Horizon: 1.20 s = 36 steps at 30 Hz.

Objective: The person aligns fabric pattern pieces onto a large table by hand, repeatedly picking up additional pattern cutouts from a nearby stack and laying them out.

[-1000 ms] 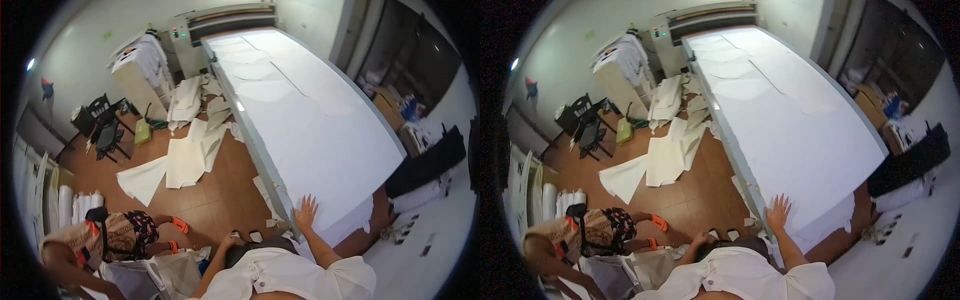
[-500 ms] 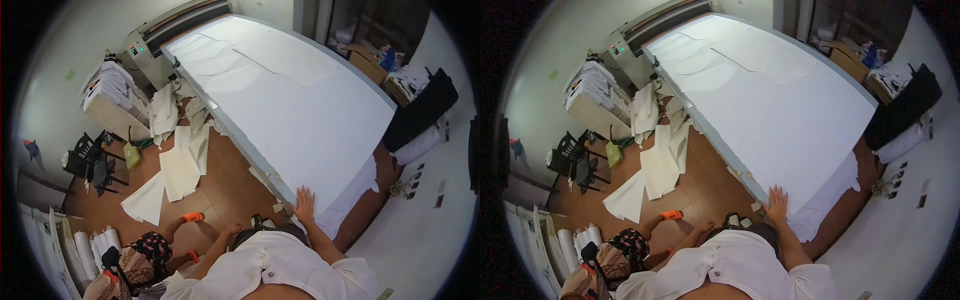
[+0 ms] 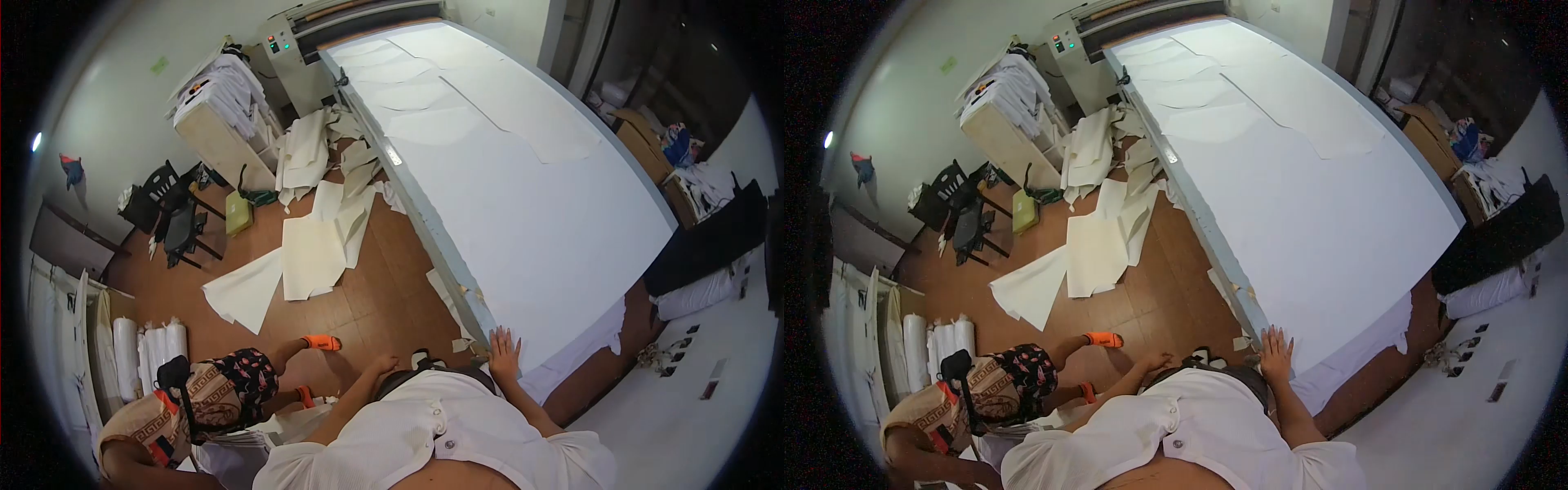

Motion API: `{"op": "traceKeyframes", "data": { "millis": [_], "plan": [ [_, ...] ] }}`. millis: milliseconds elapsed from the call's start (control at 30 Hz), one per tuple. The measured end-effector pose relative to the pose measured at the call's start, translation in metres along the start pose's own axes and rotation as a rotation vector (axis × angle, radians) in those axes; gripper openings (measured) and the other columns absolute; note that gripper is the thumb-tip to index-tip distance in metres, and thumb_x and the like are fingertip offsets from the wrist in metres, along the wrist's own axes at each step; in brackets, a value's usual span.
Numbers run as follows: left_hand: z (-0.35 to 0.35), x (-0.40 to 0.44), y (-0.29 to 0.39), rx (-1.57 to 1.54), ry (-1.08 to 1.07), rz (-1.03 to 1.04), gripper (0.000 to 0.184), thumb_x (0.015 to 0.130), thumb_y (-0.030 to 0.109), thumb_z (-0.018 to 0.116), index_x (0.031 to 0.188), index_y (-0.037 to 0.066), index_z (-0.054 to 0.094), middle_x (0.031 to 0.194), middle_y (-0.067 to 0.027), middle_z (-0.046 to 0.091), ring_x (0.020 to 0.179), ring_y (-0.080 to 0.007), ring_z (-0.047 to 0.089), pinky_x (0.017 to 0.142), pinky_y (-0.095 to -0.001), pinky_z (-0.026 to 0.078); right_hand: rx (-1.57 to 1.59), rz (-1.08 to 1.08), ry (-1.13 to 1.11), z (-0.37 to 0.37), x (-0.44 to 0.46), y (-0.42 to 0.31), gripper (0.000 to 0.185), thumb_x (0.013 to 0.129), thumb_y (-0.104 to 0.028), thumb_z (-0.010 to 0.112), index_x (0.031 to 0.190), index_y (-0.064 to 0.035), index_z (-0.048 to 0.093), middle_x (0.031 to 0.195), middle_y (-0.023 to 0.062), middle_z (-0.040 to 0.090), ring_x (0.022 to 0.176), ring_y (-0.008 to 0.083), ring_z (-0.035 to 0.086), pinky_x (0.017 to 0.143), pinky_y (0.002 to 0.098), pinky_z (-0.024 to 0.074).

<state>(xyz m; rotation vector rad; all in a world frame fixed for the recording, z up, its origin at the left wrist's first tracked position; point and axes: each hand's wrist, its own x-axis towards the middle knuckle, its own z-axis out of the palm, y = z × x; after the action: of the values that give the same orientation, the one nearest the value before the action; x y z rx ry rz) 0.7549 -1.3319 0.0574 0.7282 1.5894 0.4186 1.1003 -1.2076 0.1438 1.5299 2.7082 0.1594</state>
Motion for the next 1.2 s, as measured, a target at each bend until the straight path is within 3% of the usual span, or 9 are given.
{"op": "traceKeyframes", "data": {
  "millis": [200,433,500,600,667,800,1000,1200],
  "plan": [
    [0.005,-0.023,-0.029,-0.030,0.015,-0.048,0.026,0.082,0.017,0.048,0.102,0.003,0.056,0.087,-0.0101,0.060,0.070,-0.0171,0.055,0.064,-0.0257,0.044,-0.002,-0.057,-0.009,-0.001,-0.006,0.004,0.061,0.082,-0.032,0.048,0.135,-0.0105,0.028,0.143,0.0127,0.019,0.132,0.0317,0.017,0.104,0.0530,0.0098],
    [-0.009,-0.027,-0.045,-0.046,0.024,-0.072,0.027,0.082,0.017,0.048,0.103,0.002,0.056,0.088,-0.0106,0.060,0.070,-0.0177,0.056,0.065,-0.0262,0.044,0.345,-0.024,0.014,-0.014,0.032,-0.030,0.062,0.080,-0.031,0.050,0.134,-0.0090,0.028,0.143,0.0148,0.018,0.132,0.0345,0.012,0.102,0.0582,0.0069],
    [-0.015,-0.023,-0.044,-0.051,0.028,-0.068,0.027,0.082,0.018,0.048,0.103,0.002,0.056,0.088,-0.0107,0.060,0.070,-0.0178,0.056,0.065,-0.0264,0.044,0.330,-0.113,0.052,-0.010,0.065,-0.035,0.060,0.082,-0.034,0.048,0.135,-0.0120,0.029,0.142,0.0140,0.021,0.131,0.0341,0.018,0.103,0.0549,0.0097],
    [-0.031,-0.013,-0.044,-0.068,0.044,-0.064,0.028,0.082,0.018,0.047,0.103,0.002,0.056,0.088,-0.0109,0.060,0.070,-0.0181,0.056,0.065,-0.0266,0.044,0.392,-0.089,0.149,-0.025,0.128,-0.064,0.061,0.082,-0.031,0.051,0.135,-0.0112,0.029,0.142,0.0145,0.021,0.130,0.0356,0.017,0.103,0.0522,0.0133],
    [-0.042,-0.008,-0.045,-0.090,0.060,-0.063,0.028,0.082,0.018,0.047,0.103,0.002,0.056,0.088,-0.0111,0.060,0.071,-0.0182,0.056,0.065,-0.0267,0.045,0.474,-0.060,0.204,-0.014,0.162,-0.082,0.061,0.083,-0.030,0.047,0.136,-0.0094,0.025,0.144,0.0153,0.013,0.132,0.0354,0.012,0.104,0.0521,0.0099],
    [-0.059,0.003,-0.049,-0.133,0.070,-0.073,0.028,0.082,0.018,0.047,0.103,0.001,0.057,0.088,-0.0113,0.061,0.071,-0.0186,0.056,0.066,-0.0270,0.045,0.455,-0.020,0.267,-0.040,0.229,-0.097,0.060,0.085,-0.031,0.046,0.136,-0.0089,0.024,0.144,0.0157,0.013,0.132,0.0356,0.010,0.104,0.0521,0.0093],
    [-0.088,0.030,-0.057,-0.190,0.044,-0.124,0.029,0.082,0.018,0.047,0.103,0.001,0.057,0.088,-0.0118,0.061,0.071,-0.0190,0.056,0.067,-0.0275,0.045,0.434,0.040,0.357,-0.048,0.346,-0.093,0.059,0.086,-0.034,0.046,0.136,-0.0102,0.026,0.144,0.0160,0.013,0.132,0.0343,0.010,0.104,0.0516,0.0070],
    [-0.131,0.091,-0.036,-0.241,0.021,-0.153,0.030,0.082,0.019,0.047,0.103,0.000,0.057,0.088,-0.0122,0.061,0.072,-0.0195,0.057,0.067,-0.0279,0.045,0.367,0.026,0.318,0.004,0.476,-0.060,0.051,0.088,-0.035,0.044,0.133,-0.0149,0.035,0.142,0.0146,0.019,0.131,0.0347,0.015,0.104,0.0517,0.0114]
  ]
}}
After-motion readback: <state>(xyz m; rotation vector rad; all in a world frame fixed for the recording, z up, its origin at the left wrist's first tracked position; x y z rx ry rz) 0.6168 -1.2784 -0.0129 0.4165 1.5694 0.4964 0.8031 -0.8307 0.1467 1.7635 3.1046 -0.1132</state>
